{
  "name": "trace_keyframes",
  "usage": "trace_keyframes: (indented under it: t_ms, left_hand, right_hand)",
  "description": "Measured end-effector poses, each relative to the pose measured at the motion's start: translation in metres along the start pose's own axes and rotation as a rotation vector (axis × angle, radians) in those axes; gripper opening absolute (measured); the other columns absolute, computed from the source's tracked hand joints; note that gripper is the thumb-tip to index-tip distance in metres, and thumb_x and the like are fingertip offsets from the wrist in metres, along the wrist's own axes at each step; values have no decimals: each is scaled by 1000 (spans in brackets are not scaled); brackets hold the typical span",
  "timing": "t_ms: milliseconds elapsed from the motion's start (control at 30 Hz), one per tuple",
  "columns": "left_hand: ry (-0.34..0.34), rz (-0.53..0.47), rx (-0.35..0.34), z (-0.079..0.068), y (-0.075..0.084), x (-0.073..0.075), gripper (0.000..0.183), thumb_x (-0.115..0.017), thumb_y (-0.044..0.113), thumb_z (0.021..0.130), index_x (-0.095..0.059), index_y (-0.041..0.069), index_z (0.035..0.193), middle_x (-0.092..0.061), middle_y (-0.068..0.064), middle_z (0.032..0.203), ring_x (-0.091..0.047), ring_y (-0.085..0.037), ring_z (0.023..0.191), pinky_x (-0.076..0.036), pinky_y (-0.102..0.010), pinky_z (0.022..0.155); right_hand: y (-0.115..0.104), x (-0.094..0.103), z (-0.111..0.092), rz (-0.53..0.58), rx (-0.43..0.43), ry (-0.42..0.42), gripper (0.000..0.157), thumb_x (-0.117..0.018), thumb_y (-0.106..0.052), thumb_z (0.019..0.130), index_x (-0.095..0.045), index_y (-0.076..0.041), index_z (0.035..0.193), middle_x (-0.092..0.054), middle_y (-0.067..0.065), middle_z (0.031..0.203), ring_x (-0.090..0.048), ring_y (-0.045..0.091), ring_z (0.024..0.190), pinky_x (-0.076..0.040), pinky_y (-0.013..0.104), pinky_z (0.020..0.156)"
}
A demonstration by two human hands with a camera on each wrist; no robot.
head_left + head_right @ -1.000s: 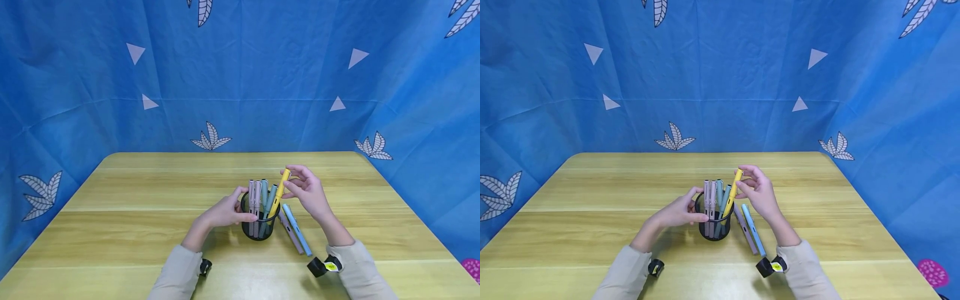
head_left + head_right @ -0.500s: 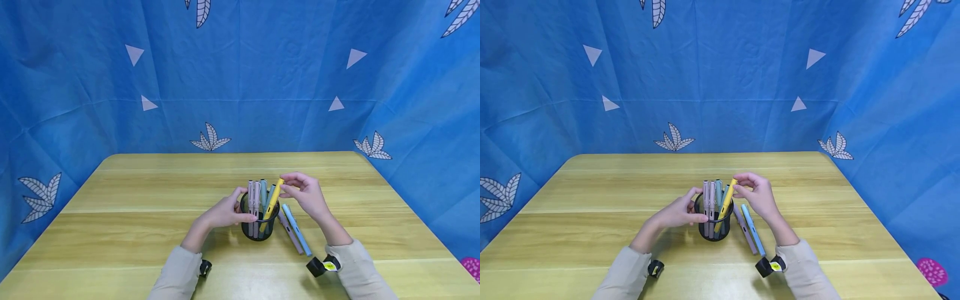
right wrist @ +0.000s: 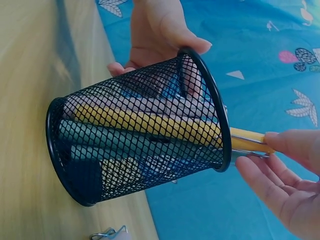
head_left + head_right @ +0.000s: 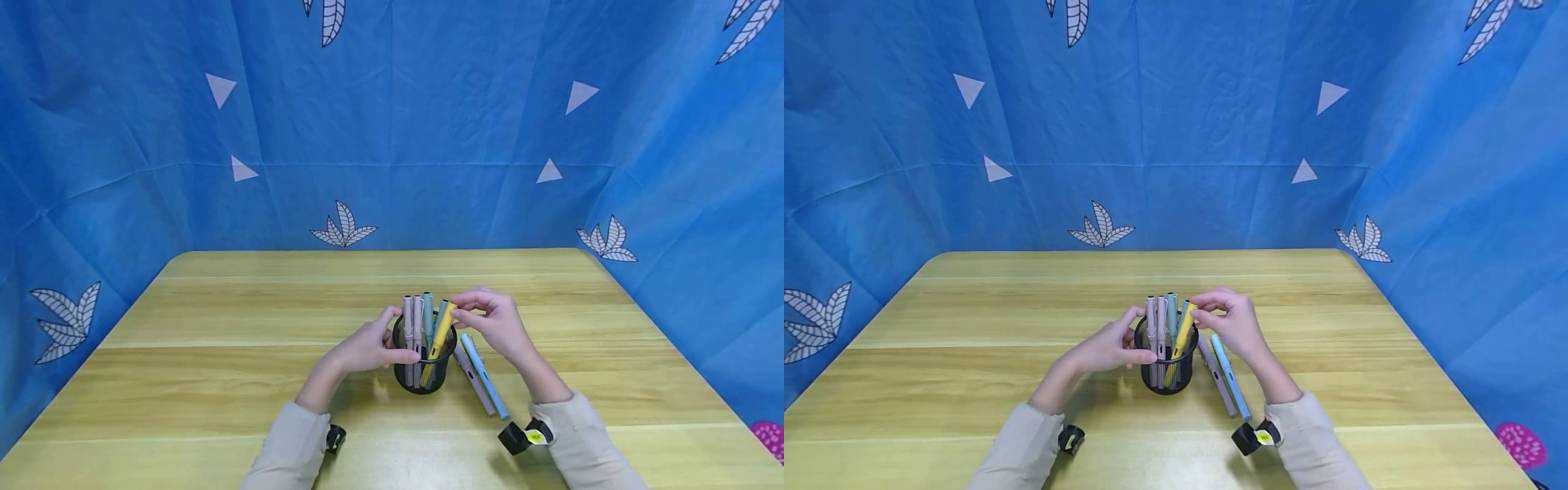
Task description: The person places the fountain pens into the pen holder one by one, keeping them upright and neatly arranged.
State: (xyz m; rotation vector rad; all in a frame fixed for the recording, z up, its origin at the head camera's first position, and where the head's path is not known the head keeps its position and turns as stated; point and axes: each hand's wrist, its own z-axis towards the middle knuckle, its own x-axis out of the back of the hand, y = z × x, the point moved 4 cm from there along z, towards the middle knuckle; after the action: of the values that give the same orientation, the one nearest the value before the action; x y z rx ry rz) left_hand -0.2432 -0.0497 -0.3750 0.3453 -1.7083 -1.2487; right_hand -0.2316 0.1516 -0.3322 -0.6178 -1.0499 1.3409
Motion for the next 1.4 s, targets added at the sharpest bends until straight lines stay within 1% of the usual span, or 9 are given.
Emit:
trace_keyframes:
  t_ms: [167,300,400,500,767,1033,1133,1267,1400]
  left_hand:
    - [-4,5,0,0,0,0,76,-69,37,77,-25,13,134,-53,-8,64,-53,-32,61,-45,-33,55]
    - [-2,10,-2,0,0,0,75,-69,37,77,-26,13,133,-53,-7,64,-52,-29,59,-45,-32,54]
    - [1,12,-3,0,0,0,75,-69,37,77,-26,13,133,-53,-7,63,-52,-29,58,-45,-32,54]
    - [1,9,-7,0,0,0,75,-69,37,77,-26,13,133,-53,-7,64,-53,-30,59,-45,-32,55]
    - [1,0,-19,-1,-1,0,74,-69,36,77,-26,13,132,-55,-8,65,-54,-31,60,-47,-35,56]
    - [-5,0,-25,-1,-2,0,75,-69,37,77,-26,12,133,-53,-7,63,-54,-33,60,-47,-35,55]
    - [-4,4,-20,-1,-2,0,75,-69,37,77,-26,12,133,-53,-7,63,-54,-33,60,-46,-34,55]
    - [-3,14,-8,-1,-1,0,76,-69,38,76,-25,12,134,-52,-7,63,-55,-34,61,-45,-33,54]
    - [-3,19,0,-1,0,1,78,-69,38,76,-25,12,134,-52,-7,63,-55,-34,62,-45,-32,54]
  right_hand:
    - [0,-1,-1,-29,7,-3,17,-62,4,81,-62,13,95,-57,23,92,-62,21,67,-52,32,61]
    - [0,-5,0,-59,18,-37,17,-61,3,82,-63,13,95,-57,21,92,-60,20,70,-52,31,61]
    - [1,-8,0,-81,21,-60,17,-61,1,82,-64,11,96,-58,20,91,-60,19,72,-51,30,62]
    - [1,-9,0,-89,18,-60,17,-61,0,82,-64,10,96,-59,18,91,-60,20,72,-51,29,62]
    - [1,-8,0,-62,-15,-61,18,-59,-3,85,-63,10,97,-59,20,95,-60,23,75,-51,31,64]
    - [3,-4,-1,-9,-67,-42,20,-55,-2,87,-59,12,101,-60,23,93,-59,12,77,-50,42,62]
    - [5,-3,-1,-13,-70,-49,20,-55,-2,88,-59,12,101,-60,22,92,-59,14,77,-51,38,61]
    - [9,0,-1,-20,-84,-61,20,-54,-3,88,-59,11,102,-60,21,93,-59,21,77,-51,37,60]
    - [11,4,-2,-28,-100,-56,21,-54,-4,88,-59,10,103,-60,21,96,-59,24,78,-51,39,61]
